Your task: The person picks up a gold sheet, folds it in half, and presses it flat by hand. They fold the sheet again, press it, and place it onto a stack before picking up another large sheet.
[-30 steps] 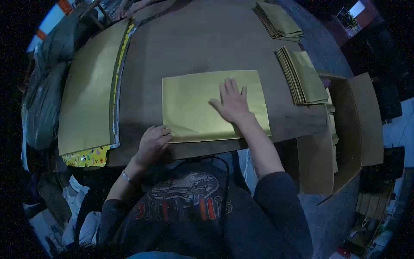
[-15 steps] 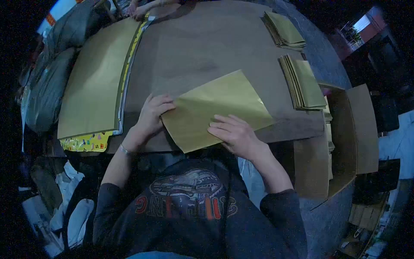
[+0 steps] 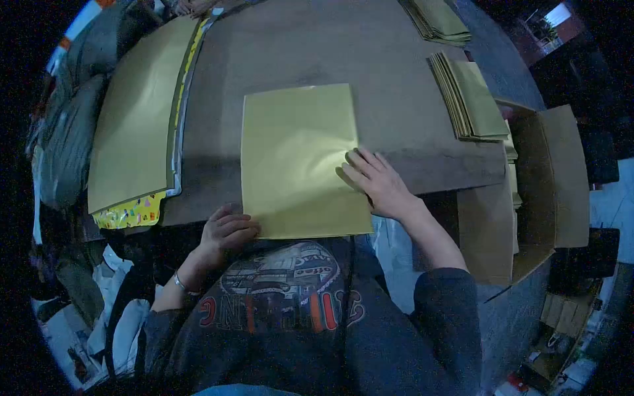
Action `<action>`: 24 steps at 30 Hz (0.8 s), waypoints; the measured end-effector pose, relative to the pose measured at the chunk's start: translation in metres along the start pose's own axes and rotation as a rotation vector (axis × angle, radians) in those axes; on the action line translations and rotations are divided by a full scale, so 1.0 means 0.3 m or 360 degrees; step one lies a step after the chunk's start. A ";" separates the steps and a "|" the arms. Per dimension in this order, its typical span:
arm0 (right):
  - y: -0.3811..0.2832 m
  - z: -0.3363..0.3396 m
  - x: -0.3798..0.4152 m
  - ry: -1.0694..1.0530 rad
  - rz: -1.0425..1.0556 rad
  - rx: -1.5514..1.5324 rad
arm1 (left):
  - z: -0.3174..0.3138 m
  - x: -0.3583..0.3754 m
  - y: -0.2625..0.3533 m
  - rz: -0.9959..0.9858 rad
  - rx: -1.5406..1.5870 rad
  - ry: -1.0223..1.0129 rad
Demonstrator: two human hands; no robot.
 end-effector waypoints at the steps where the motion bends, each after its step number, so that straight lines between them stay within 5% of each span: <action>1: 0.000 -0.001 -0.016 -0.0044 -0.0013 0.0026 | -0.003 -0.004 0.010 -0.0031 0.0107 0.0062; 6: 0.052 -0.055 -0.021 -0.0266 -0.0010 -0.0095 | -0.022 0.026 -0.039 0.0110 0.0228 0.0145; 9: 0.074 -0.069 -0.017 -0.0286 -0.0055 -0.0143 | -0.018 -0.030 -0.129 0.0541 -0.0062 -0.0165; 14: 0.151 -0.103 -0.010 -0.0238 -0.0168 -0.0507 | -0.117 -0.045 -0.237 0.0253 -0.0306 -0.0276; 21: 0.168 -0.087 -0.044 0.0093 -0.0374 -0.0749 | -0.119 -0.021 -0.252 0.0393 0.0012 0.0174; 24: 0.164 -0.098 -0.044 0.0317 -0.0494 -0.0775 | -0.069 -0.061 -0.247 0.0505 0.0584 0.0523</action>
Point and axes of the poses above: each hand's wrist, its own x-axis away from the middle knuckle, its own z-axis out of the back of the hand, y = z × x, the point moved 4 cm from there along -x, towards the middle knuckle, and after that the axes turned 10 degrees about -z, right-handed, at the moved point
